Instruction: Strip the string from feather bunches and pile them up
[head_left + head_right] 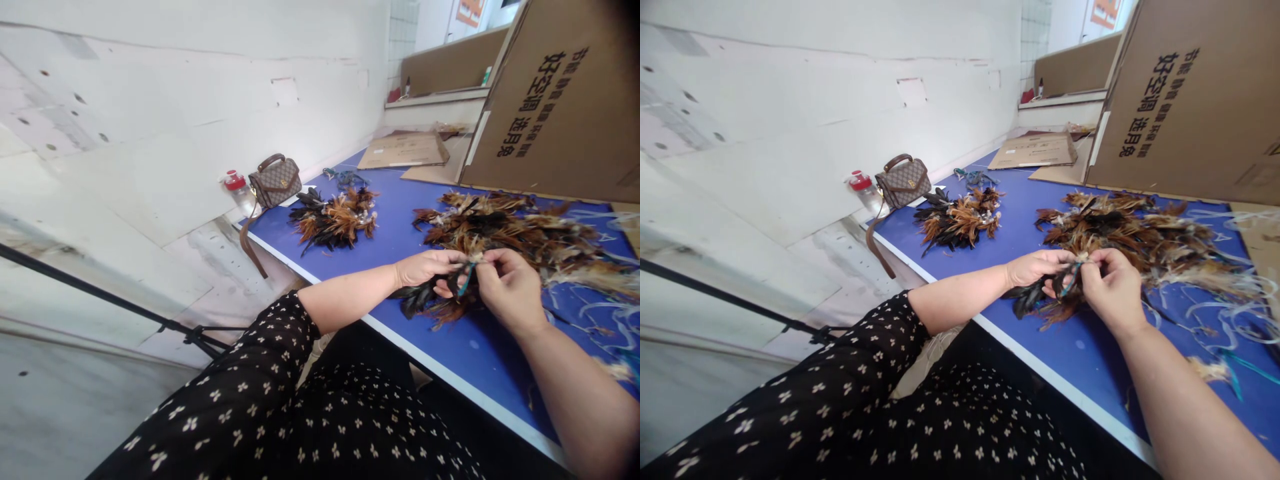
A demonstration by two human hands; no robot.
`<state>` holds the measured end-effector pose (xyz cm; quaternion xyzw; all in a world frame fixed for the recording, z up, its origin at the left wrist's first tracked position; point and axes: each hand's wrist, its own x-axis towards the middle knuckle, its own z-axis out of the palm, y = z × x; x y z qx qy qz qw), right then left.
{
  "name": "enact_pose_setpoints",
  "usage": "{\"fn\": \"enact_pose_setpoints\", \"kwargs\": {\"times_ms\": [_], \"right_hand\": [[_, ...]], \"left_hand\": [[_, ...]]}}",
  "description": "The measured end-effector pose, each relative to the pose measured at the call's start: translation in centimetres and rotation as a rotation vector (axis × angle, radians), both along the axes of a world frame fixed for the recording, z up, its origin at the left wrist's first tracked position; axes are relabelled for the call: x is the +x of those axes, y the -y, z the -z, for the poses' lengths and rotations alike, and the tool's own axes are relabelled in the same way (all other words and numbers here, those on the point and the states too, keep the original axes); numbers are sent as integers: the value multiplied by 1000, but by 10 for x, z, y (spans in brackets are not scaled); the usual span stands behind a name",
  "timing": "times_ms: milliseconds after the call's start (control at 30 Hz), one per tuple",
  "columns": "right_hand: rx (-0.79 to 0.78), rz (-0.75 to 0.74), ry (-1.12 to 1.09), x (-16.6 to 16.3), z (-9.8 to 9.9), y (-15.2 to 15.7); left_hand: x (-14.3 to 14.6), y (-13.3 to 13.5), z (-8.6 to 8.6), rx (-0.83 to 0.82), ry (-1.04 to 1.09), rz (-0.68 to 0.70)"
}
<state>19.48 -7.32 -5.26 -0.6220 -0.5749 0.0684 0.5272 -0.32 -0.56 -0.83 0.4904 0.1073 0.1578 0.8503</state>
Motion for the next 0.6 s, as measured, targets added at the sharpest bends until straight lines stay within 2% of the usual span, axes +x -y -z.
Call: {"fn": "enact_pose_setpoints", "kwargs": {"times_ms": [133, 267, 400, 600], "right_hand": [[68, -4, 83, 1, -9, 5], [213, -23, 215, 2, -23, 6], [306, -16, 292, 4, -31, 2], [335, 14, 290, 9, -24, -1]], "left_hand": [[-3, -7, 0, 32, -30, 135], [-8, -15, -3, 61, -58, 183], [-7, -16, -6, 66, -78, 129], [1, -11, -6, 59, -85, 1]]}}
